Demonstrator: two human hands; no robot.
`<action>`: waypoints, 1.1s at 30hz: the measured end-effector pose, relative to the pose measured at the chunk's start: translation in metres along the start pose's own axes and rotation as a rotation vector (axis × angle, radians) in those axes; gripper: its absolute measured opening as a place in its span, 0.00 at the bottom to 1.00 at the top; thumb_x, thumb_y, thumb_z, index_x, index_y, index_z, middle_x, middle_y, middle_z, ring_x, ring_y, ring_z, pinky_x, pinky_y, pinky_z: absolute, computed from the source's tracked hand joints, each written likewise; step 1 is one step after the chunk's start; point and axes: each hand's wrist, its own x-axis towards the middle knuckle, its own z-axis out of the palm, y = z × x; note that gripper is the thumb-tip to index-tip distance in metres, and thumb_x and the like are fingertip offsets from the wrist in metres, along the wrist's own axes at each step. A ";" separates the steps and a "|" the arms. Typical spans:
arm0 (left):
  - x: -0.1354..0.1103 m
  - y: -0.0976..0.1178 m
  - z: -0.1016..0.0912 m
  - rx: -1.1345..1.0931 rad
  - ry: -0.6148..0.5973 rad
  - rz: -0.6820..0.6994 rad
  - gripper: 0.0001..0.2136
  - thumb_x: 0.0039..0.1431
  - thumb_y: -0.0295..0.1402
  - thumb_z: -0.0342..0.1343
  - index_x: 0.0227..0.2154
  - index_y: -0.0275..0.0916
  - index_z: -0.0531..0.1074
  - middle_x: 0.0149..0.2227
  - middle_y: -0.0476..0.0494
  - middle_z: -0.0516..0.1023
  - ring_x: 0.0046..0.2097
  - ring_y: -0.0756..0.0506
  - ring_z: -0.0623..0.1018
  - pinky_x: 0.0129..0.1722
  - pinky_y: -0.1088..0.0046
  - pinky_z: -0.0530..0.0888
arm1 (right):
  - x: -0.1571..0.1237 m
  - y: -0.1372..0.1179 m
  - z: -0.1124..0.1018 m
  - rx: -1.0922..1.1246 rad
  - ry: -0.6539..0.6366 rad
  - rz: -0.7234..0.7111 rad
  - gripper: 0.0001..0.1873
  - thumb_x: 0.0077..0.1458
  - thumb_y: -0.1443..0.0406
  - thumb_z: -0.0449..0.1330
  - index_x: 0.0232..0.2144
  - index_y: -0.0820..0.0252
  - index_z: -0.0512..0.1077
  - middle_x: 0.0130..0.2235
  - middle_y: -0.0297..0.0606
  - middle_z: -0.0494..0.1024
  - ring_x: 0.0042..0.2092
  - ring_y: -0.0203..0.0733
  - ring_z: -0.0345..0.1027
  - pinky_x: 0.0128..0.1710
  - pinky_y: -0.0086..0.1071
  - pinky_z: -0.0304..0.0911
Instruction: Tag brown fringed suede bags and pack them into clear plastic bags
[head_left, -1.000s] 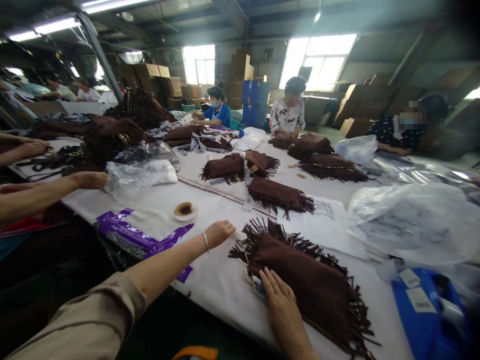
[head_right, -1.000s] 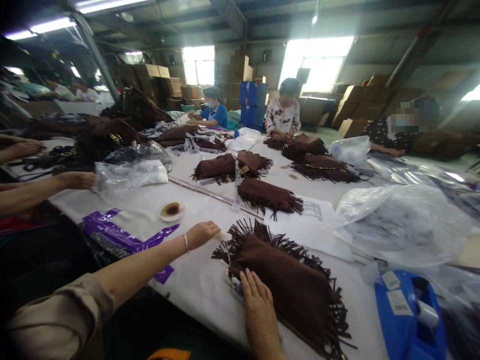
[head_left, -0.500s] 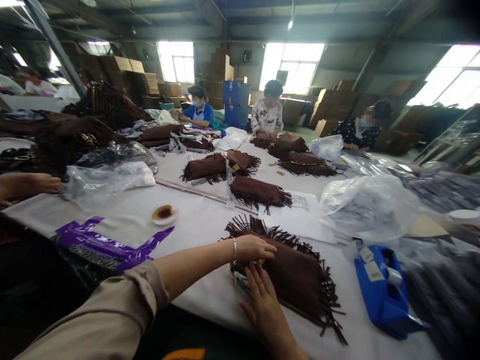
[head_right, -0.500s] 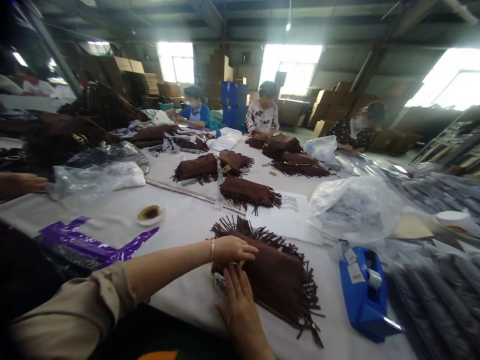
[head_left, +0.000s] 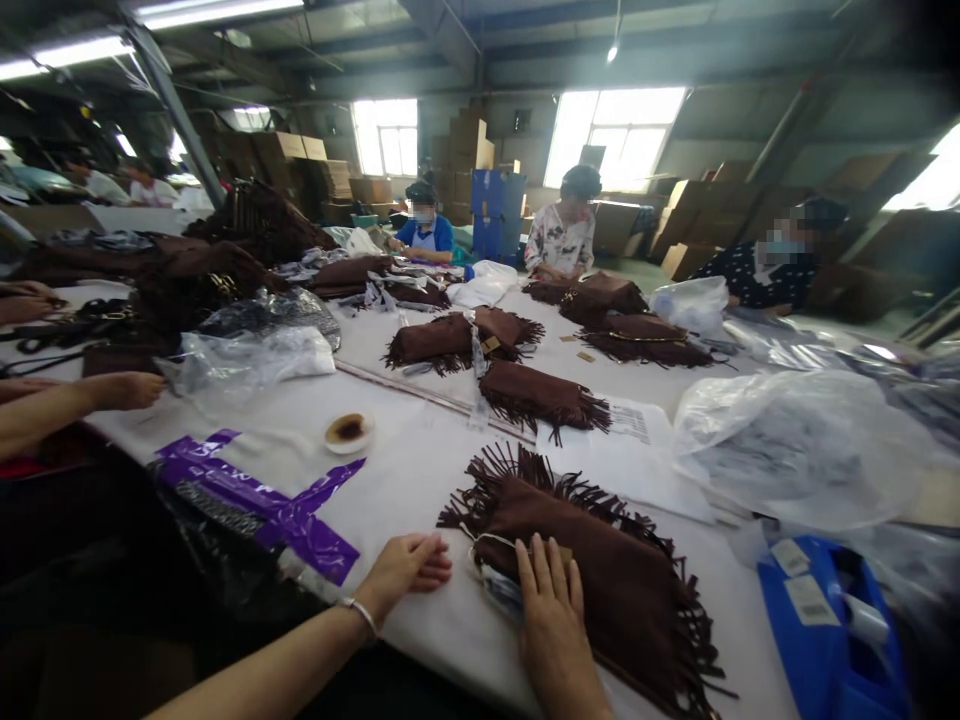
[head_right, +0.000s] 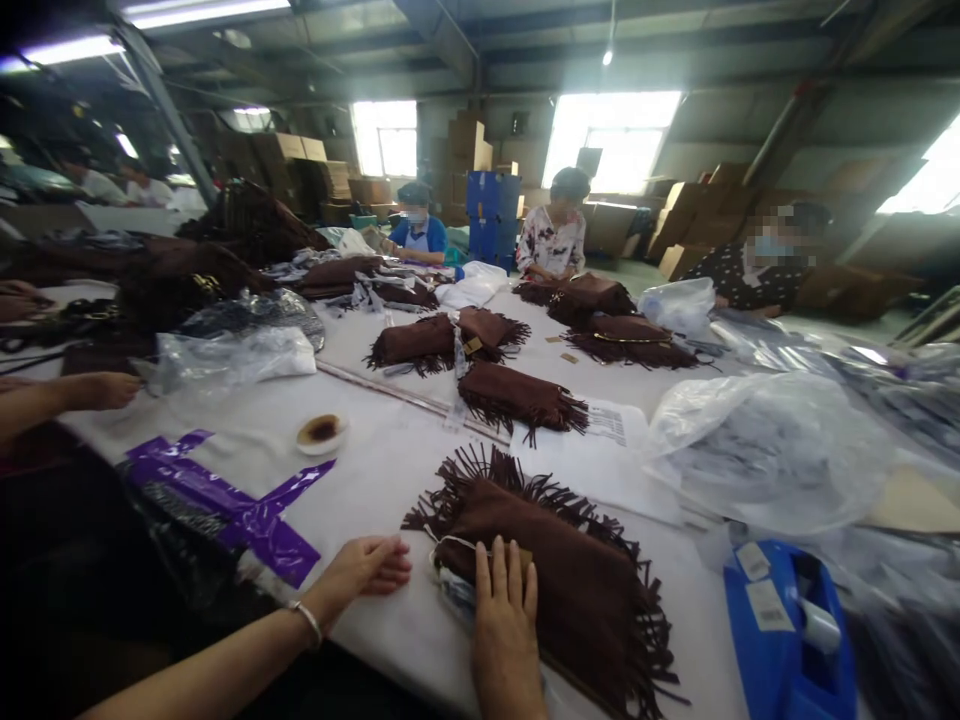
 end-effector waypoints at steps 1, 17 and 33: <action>-0.008 -0.009 0.001 -0.066 -0.028 -0.061 0.30 0.49 0.55 0.58 0.41 0.30 0.70 0.40 0.31 0.78 0.40 0.41 0.80 0.41 0.67 0.76 | 0.004 0.004 0.000 -0.023 -0.006 -0.003 0.41 0.46 0.78 0.48 0.63 0.57 0.49 0.64 0.44 0.53 0.65 0.56 0.44 0.60 0.55 0.45; 0.054 0.007 0.090 -0.849 -0.373 -0.369 0.12 0.56 0.28 0.52 0.38 0.23 0.72 0.29 0.34 0.79 0.30 0.42 0.79 0.37 0.66 0.75 | -0.001 0.024 -0.017 0.077 -0.016 -0.159 0.44 0.44 0.83 0.40 0.65 0.61 0.41 0.61 0.39 0.61 0.62 0.42 0.54 0.61 0.45 0.54; -0.020 -0.013 0.066 -1.167 -0.378 -0.099 0.26 0.61 0.50 0.48 0.48 0.30 0.69 0.44 0.36 0.77 0.42 0.44 0.77 0.46 0.69 0.72 | 0.007 0.027 -0.018 0.156 0.007 -0.205 0.51 0.38 0.81 0.41 0.65 0.57 0.33 0.58 0.39 0.66 0.57 0.45 0.62 0.53 0.48 0.64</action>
